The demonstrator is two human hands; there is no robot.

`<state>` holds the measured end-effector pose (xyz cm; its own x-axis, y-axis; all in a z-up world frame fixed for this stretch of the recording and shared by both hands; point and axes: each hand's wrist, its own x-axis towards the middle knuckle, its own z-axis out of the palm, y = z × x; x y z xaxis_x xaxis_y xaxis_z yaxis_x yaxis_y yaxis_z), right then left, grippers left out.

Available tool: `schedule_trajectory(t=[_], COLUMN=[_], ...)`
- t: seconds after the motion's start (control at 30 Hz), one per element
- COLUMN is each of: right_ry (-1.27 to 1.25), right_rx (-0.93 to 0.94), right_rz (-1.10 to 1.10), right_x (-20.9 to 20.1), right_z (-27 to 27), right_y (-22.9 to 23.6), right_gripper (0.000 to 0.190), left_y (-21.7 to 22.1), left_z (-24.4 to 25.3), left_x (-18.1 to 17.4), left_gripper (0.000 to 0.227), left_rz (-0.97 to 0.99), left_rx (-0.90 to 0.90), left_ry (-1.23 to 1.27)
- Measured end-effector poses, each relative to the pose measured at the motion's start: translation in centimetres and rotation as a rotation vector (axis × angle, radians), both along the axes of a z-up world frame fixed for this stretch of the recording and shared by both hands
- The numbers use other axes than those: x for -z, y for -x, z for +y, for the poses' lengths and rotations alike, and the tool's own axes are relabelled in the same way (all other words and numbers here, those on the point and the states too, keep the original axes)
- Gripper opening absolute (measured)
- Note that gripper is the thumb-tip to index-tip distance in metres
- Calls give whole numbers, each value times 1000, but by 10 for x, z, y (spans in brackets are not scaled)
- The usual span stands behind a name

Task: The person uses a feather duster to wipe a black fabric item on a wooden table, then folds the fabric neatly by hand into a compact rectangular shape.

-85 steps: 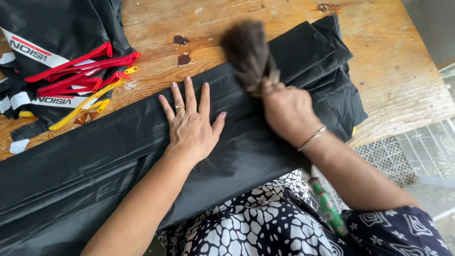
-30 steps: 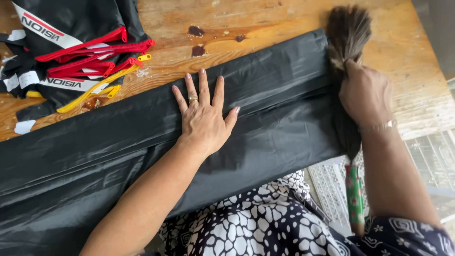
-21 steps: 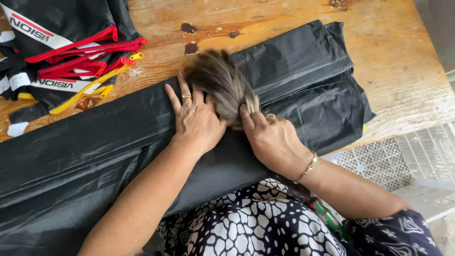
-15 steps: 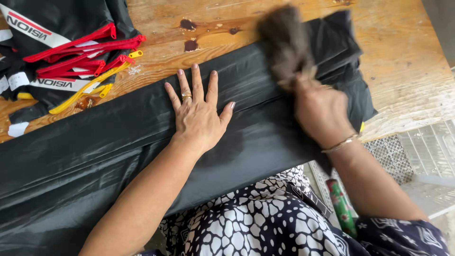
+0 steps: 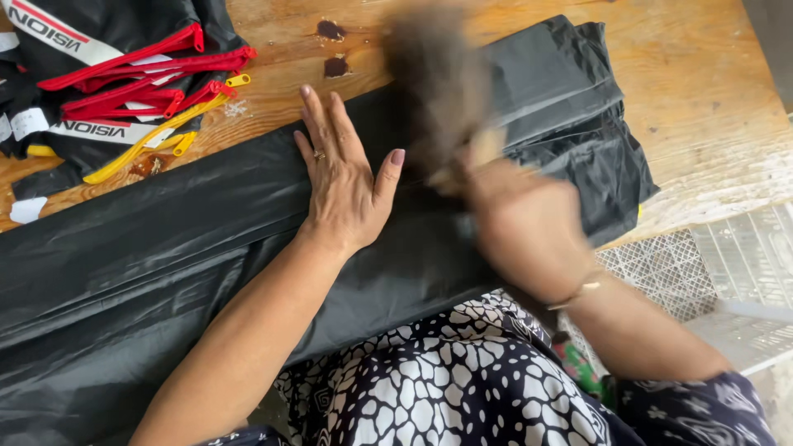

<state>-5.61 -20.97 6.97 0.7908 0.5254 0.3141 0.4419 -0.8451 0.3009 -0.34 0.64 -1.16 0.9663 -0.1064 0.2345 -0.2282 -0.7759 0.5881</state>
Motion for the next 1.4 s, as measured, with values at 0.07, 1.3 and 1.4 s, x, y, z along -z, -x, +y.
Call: schedule_trajectory(t=[0.07,1.3,1.4], right_ry=[-58,236,354], right_rx=[-62,501,409], right_rz=[40,-75,-284], right_x=[43,86,27], right_z=[18,-241,-130], right_y=[0,-88,-51], right_gripper=[40,11,36], left_y=[0,63,63], left_z=[-1,85,71], left_x=[1,-3,-2], left_gripper=[100,89,87], left_rz=[-19,45,72], left_rx=[3,-11,10], left_ry=[-41,-599,-583])
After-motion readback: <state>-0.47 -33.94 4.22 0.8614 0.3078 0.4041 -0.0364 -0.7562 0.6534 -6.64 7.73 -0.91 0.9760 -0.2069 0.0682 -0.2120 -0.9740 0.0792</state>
